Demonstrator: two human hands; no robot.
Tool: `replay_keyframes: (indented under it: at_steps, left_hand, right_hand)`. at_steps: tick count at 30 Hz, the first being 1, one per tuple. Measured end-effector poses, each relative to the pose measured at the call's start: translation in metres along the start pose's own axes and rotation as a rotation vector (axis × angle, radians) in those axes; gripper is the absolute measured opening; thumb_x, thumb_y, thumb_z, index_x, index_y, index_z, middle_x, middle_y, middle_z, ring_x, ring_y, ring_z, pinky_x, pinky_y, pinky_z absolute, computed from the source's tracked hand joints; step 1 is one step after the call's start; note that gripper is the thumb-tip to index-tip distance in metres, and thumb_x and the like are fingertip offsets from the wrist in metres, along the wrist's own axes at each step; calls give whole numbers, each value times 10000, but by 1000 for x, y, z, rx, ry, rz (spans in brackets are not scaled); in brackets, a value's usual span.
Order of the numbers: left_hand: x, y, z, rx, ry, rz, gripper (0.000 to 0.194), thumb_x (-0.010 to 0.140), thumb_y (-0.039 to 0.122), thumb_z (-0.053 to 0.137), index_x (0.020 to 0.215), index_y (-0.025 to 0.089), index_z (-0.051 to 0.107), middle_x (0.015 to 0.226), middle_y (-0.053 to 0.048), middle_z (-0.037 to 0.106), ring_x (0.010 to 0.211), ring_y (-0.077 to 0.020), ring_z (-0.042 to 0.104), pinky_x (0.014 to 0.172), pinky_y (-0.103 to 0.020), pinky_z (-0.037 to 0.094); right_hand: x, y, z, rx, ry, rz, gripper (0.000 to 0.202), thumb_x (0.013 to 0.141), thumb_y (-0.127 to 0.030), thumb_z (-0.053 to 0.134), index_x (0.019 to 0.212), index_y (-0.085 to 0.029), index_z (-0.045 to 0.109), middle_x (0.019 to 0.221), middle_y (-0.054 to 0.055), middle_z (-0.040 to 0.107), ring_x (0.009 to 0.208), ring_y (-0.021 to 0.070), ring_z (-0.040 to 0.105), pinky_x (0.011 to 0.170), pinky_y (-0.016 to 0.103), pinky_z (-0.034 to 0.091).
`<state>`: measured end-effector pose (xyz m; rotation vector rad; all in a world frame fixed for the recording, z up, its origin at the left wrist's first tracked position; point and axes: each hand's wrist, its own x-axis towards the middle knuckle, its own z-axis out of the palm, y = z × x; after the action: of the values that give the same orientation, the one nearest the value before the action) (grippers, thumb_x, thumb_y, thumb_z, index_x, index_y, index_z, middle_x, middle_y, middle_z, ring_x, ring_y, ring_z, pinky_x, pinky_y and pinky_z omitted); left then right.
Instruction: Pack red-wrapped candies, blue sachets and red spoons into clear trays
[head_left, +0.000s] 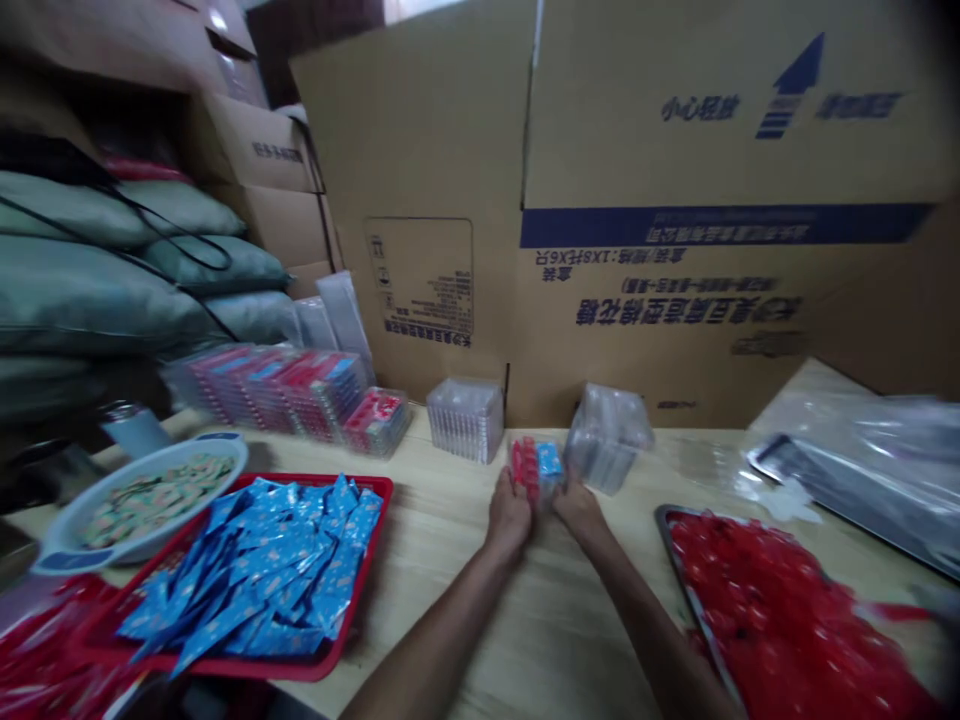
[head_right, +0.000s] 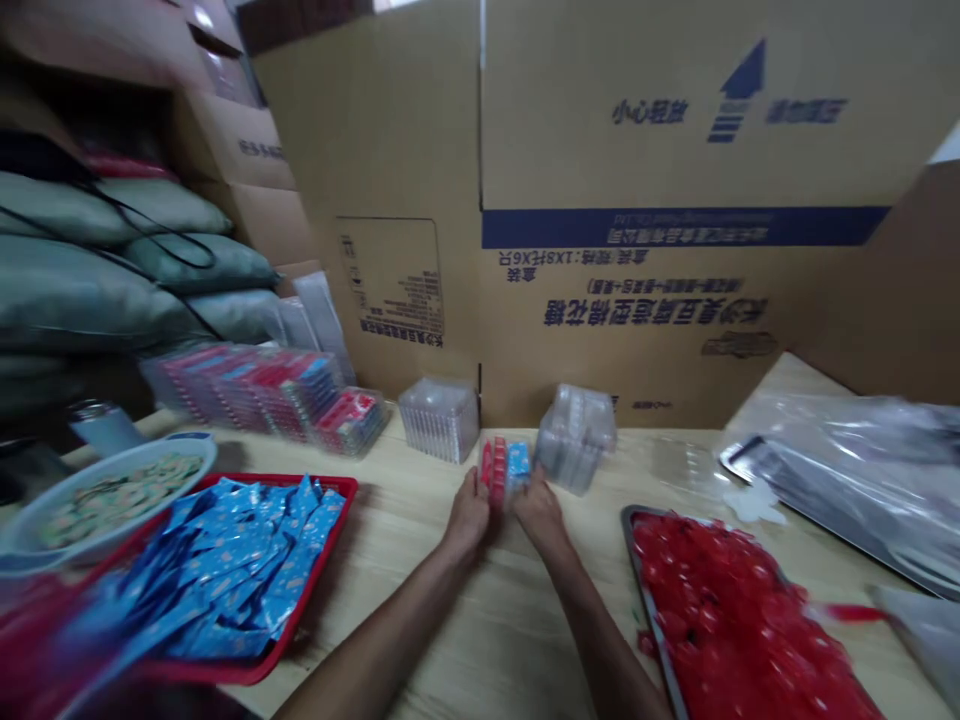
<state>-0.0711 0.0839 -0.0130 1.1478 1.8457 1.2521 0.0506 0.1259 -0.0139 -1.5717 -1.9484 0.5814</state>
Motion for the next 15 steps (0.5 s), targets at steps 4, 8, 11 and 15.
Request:
replay_keyframes:
  at_steps: [4,8,11,15]
  left_hand:
    - [-44,0,-19,-54,6,-82,516,964,347,392,1385,75,515,1446,-184,540,1349,-267,507,1127,-375,392]
    - [-91,-1,-59,-144,21,-83,543,971,371,396,1454,127,436,1518,-140,468,1407,-242,437,1152,-368,371]
    - [-99,7,-112,-80,121,31,551,980,380,410,1479,148,380,1536,-145,439,1409,-239,432,1126,-368,408]
    - [-51,26,-192,-114,311,282,408,966,363,471,1320,162,502,1323,-147,623,1183,-235,618,1002,-376,499]
  right_hand:
    - [-36,19,2,300,24,-73,375,845,-380,448,1042,-195,707,926,93,768,823,273,730,677,385,579]
    - [-73,2,1,526,-76,-27,432,836,-448,531,1145,-192,692,1105,110,749,985,285,718,789,413,593]
    - [-79,-59,0,663,-88,-103,494,874,-439,514,1296,-198,607,1256,114,687,1124,260,665,896,394,564]
    - [-35,-162,27,877,-192,-195,530,801,-311,515,1311,-180,572,1210,117,702,1017,235,693,846,345,566]
